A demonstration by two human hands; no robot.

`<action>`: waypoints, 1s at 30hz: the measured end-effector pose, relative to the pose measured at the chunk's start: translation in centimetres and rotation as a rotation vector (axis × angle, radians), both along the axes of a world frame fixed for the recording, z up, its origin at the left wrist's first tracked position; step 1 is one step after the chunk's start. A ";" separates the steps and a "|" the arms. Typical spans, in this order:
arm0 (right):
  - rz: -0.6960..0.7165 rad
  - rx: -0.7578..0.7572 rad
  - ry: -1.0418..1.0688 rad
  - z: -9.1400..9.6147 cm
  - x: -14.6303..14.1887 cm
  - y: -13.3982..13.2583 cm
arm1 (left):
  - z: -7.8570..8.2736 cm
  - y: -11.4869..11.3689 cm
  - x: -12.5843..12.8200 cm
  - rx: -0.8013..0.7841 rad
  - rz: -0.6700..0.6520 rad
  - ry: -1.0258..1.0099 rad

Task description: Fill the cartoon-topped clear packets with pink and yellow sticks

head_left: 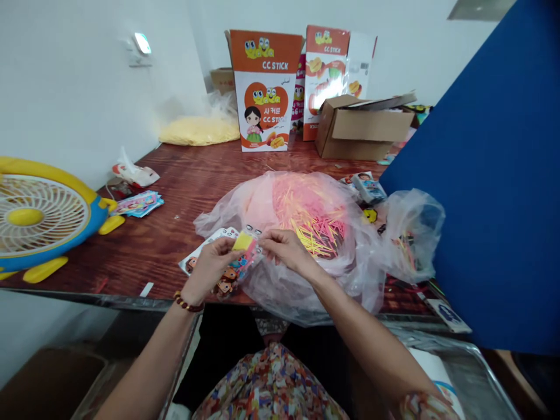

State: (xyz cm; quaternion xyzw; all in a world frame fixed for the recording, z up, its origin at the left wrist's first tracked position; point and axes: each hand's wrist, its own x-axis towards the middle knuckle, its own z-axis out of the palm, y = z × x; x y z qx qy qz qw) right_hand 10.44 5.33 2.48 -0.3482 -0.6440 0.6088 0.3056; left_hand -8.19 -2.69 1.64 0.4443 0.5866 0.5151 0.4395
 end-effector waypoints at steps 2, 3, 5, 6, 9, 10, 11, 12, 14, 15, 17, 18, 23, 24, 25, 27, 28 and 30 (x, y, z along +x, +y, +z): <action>0.005 0.035 -0.050 -0.2 -1.4 0.2 | -0.3 -0.1 -2.0 0.003 0.034 0.107; -0.003 0.048 -0.065 -0.3 -1.8 0.3 | -0.6 -0.1 -2.7 -0.004 0.035 0.145; -0.026 0.073 -0.073 -0.6 -1.9 0.5 | -1.6 0.2 -3.4 -0.031 0.002 0.208; -0.041 0.081 -0.070 -0.7 -1.5 0.7 | -2.2 0.5 -3.3 -0.051 -0.025 0.257; -0.092 0.099 -0.088 -0.9 1.2 1.3 | -3.9 1.0 -2.1 -0.079 -0.039 0.554; -0.119 0.105 -0.111 -1.0 2.6 1.6 | -4.3 1.1 -1.6 -0.065 -0.025 0.682; -0.149 0.108 -0.140 -1.2 4.0 2.1 | -4.5 1.1 -1.2 -0.043 -0.008 0.802; -0.185 0.117 -0.179 -1.6 5.5 2.6 | -4.6 1.1 -0.8 -0.019 0.002 0.901; -0.273 0.144 -0.264 -2.5 8.7 3.9 | -4.5 0.9 -0.6 0.001 0.003 1.015; -0.303 0.171 -0.335 -3.1 10.2 4.6 | -4.4 0.8 -0.8 -0.006 0.010 1.036; -0.302 0.283 -0.535 -4.3 12.8 5.9 | -3.9 0.7 -1.6 -0.042 0.048 1.038; -0.263 0.346 -0.642 -4.7 13.8 6.3 | -3.6 0.8 -2.2 -0.072 0.067 1.045; 0.015 0.622 -0.902 -4.9 14.6 7.0 | -3.0 1.7 -5.8 -0.273 0.132 1.292; 0.043 0.670 -0.938 -4.6 14.2 7.0 | -3.0 1.9 -6.3 -0.314 0.128 1.319; 0.056 0.702 -0.984 -4.3 13.7 6.8 | -3.1 2.1 -6.8 -0.354 0.114 1.328; 0.053 0.706 -1.102 -3.9 12.6 6.6 | -3.4 2.3 -7.5 -0.419 0.072 1.311; 0.049 0.694 -1.152 -3.8 12.2 6.5 | -3.6 2.5 -7.7 -0.439 0.056 1.296; 0.055 0.686 -1.208 -4.0 11.5 6.5 | -4.0 2.7 -7.9 -0.455 0.048 1.270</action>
